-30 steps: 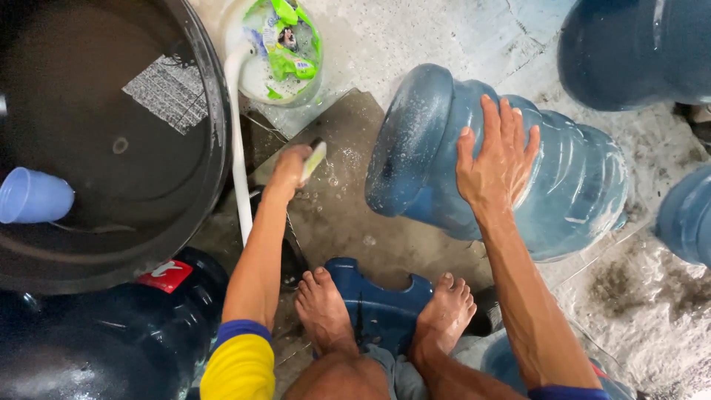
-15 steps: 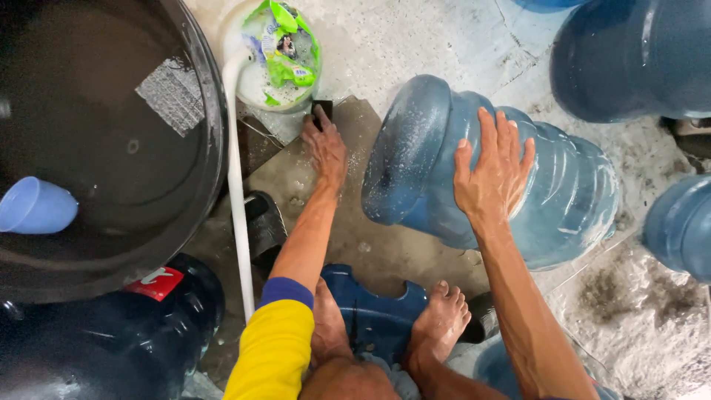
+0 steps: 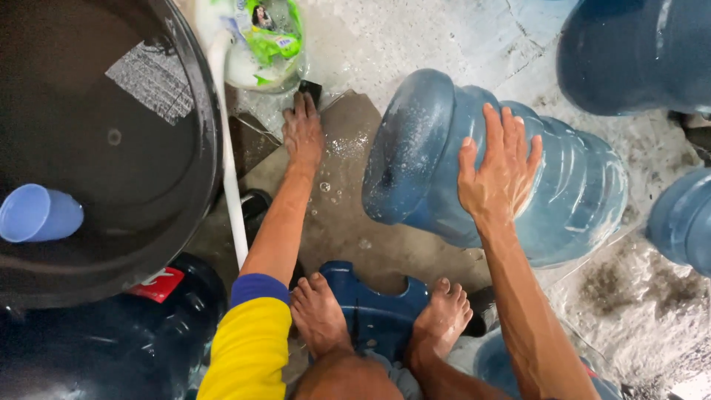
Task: The person scrubs a large blue water jug with a brush and soapy water. They rotate the jug to clean different sides and dip the brush into a bucket of soapy water to reload it.
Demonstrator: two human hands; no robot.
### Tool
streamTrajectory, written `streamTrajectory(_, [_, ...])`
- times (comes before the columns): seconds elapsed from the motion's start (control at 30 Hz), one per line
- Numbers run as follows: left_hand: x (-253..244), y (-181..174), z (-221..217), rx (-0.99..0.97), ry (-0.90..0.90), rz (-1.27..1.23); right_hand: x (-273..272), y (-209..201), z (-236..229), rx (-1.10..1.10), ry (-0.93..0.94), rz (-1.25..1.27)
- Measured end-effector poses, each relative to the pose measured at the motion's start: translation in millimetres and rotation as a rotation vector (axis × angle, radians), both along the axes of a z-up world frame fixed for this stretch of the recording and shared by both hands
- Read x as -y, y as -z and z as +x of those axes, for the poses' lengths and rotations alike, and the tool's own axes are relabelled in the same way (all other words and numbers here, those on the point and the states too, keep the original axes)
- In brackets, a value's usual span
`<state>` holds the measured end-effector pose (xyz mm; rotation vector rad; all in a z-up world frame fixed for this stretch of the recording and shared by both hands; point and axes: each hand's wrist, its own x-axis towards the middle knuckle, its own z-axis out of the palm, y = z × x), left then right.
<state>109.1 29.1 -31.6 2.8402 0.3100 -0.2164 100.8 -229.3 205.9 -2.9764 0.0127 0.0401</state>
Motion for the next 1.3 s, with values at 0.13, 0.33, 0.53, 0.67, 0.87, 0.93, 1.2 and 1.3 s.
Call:
streamTrajectory(0.13, [-2,-33,-34,0.011,0.061,0.197,0,2,3,0.019,-0.001,0.011])
streamTrajectory(0.33, [-40,-17,-39,-0.177,-0.063,-0.075,1,1,-1,0.029,-0.005,0.012])
streamTrajectory(0.53, [-23,27,-7,0.200,-0.112,-0.274,1,1,-1,0.019,-0.010,0.013])
streamTrajectory(0.67, [7,-22,10,0.141,-0.168,-0.231,0,1,3,-0.010,0.007,0.020])
streamTrajectory(0.87, [-8,-24,25,0.028,-0.040,-0.063,-1,0,-5,-0.006,0.002,0.014])
streamTrajectory(0.93, [-9,-15,34,-0.007,-0.049,-0.024,1,2,-2,-0.010,0.006,0.009])
streamTrajectory(1.2, [-9,-23,-39,0.207,0.084,0.264,2,0,6,-0.035,-0.001,0.019])
streamTrajectory(1.3, [-21,-40,-44,-0.190,0.066,0.116,3,1,9,-0.027,-0.009,0.023])
